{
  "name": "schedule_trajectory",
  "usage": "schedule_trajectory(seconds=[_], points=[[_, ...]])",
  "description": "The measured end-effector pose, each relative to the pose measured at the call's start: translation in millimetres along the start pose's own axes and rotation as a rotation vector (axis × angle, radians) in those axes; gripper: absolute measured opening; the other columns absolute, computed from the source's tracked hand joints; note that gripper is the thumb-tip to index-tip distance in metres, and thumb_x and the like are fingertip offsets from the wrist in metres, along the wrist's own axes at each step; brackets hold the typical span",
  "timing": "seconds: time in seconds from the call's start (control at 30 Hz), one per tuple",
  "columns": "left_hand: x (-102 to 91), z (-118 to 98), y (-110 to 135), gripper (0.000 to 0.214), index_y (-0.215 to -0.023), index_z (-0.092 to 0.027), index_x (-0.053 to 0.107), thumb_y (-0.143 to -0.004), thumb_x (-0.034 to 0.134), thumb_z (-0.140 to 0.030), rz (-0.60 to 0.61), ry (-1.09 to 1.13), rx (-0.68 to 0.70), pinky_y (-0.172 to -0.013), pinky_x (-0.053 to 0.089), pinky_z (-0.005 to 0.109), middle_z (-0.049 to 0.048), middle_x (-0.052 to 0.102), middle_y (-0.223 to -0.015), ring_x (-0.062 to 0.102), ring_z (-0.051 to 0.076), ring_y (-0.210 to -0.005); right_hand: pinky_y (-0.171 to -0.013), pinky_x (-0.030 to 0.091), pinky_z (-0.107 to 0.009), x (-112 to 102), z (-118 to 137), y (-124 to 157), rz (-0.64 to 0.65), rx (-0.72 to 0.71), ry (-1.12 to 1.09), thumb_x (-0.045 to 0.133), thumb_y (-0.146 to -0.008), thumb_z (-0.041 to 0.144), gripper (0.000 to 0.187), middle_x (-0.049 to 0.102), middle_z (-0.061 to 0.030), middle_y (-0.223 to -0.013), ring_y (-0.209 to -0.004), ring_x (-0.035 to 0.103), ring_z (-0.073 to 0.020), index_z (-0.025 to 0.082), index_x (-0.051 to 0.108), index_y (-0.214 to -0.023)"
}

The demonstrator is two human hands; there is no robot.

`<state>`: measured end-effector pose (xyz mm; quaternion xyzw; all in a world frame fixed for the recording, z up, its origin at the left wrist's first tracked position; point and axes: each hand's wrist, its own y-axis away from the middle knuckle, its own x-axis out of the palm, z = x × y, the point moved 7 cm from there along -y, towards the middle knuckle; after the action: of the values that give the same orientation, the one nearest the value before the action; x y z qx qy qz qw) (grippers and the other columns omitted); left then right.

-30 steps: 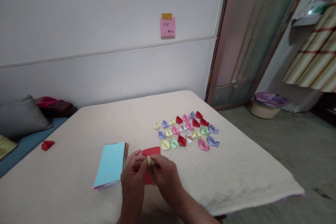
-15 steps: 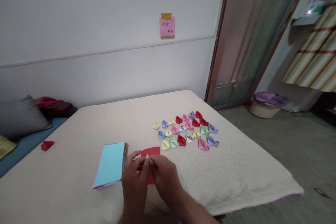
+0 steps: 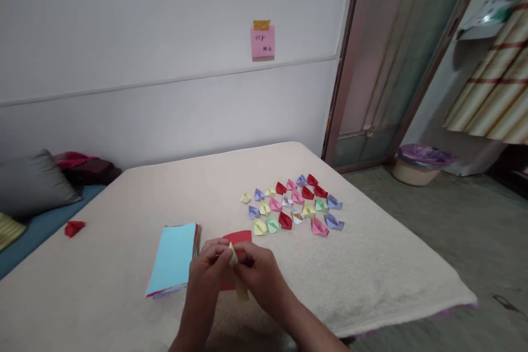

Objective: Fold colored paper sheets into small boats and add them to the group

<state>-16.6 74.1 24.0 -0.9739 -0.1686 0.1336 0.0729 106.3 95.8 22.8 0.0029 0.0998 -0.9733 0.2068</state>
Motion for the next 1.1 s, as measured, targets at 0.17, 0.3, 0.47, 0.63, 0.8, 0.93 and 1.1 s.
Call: schedule_trajectory(seconds=[0.17, 0.3, 0.47, 0.63, 0.8, 0.93, 1.1], points=[[-3.0, 10.1, -5.0, 0.015, -0.063, -0.018, 0.064, -0.073, 0.060, -0.028, 0.017, 0.026, -0.086, -0.061, 0.042, 0.025, 0.0022, 0.062, -0.071, 0.055, 0.017, -0.069, -0.048, 0.031, -0.019, 3.1, -9.5, -2.0, 0.063, 0.074, -0.165, 0.059, -0.069, 0.008, 0.021, 0.049, 0.0066, -0.057, -0.051, 0.041, -0.0079, 0.015, 0.068, -0.087], [0.5, 11.3, -5.7, 0.020, -0.061, -0.017, 0.065, -0.074, 0.059, -0.031, 0.073, 0.043, -0.100, -0.062, 0.041, 0.025, 0.0018, 0.063, -0.068, 0.054, 0.017, -0.067, -0.049, 0.031, -0.019, 0.1, -15.9, -3.1, 0.041, 0.085, -0.170, 0.059, -0.068, 0.007, 0.023, 0.048, 0.0070, -0.056, -0.052, 0.041, -0.0079, 0.016, 0.067, -0.087], [1.3, 19.5, -6.8, 0.024, -0.055, -0.016, 0.062, -0.073, 0.060, -0.032, 0.066, 0.062, -0.163, -0.056, 0.037, 0.024, 0.0001, 0.060, -0.062, 0.051, 0.014, -0.061, -0.049, 0.032, -0.020, 0.3, -20.2, -3.8, 0.065, 0.124, -0.174, 0.058, -0.065, 0.007, 0.024, 0.049, 0.0068, -0.057, -0.052, 0.042, -0.0083, 0.017, 0.067, -0.085], [1.9, 28.4, -4.3, 0.025, -0.050, -0.017, 0.050, -0.064, 0.068, -0.029, 0.028, 0.200, -0.302, -0.045, 0.028, 0.020, -0.0072, 0.044, -0.045, 0.037, 0.008, -0.045, -0.049, 0.030, -0.020, 1.9, -20.1, -3.1, 0.096, 0.173, -0.235, 0.057, -0.061, 0.007, 0.025, 0.051, 0.0069, -0.056, -0.051, 0.042, -0.0077, 0.015, 0.067, -0.083], [7.2, 24.2, -1.5, 0.026, -0.074, -0.021, 0.049, -0.062, 0.071, -0.027, 0.061, 0.462, -0.358, -0.043, 0.031, 0.019, -0.0095, 0.052, -0.049, 0.042, 0.008, -0.042, -0.050, 0.029, -0.020, 0.3, -20.9, -2.9, 0.116, 0.238, -0.286, 0.061, -0.059, 0.008, 0.030, 0.051, 0.0079, -0.055, -0.051, 0.042, -0.0075, 0.014, 0.065, -0.088], [9.0, 25.3, -3.1, 0.029, -0.084, -0.020, 0.051, -0.067, 0.069, -0.036, 0.081, 0.491, -0.368, -0.046, 0.036, 0.020, -0.0075, 0.056, -0.052, 0.048, 0.010, -0.046, -0.050, 0.028, -0.020, -6.7, -19.7, -4.9, 0.060, 0.244, -0.244, 0.061, -0.057, 0.007, 0.032, 0.049, 0.0092, -0.054, -0.049, 0.040, -0.0065, 0.014, 0.064, -0.088], [23.6, 33.3, -2.9, 0.031, -0.066, -0.015, 0.054, -0.055, 0.078, -0.033, 0.245, 0.391, -0.327, -0.047, 0.035, 0.021, -0.0032, 0.058, -0.053, 0.048, 0.009, -0.047, -0.049, 0.030, -0.021, -10.9, -20.1, -8.0, 0.031, 0.220, -0.214, 0.066, -0.058, 0.014, 0.032, 0.049, 0.0093, -0.053, -0.048, 0.040, -0.0070, 0.015, 0.062, -0.089]])
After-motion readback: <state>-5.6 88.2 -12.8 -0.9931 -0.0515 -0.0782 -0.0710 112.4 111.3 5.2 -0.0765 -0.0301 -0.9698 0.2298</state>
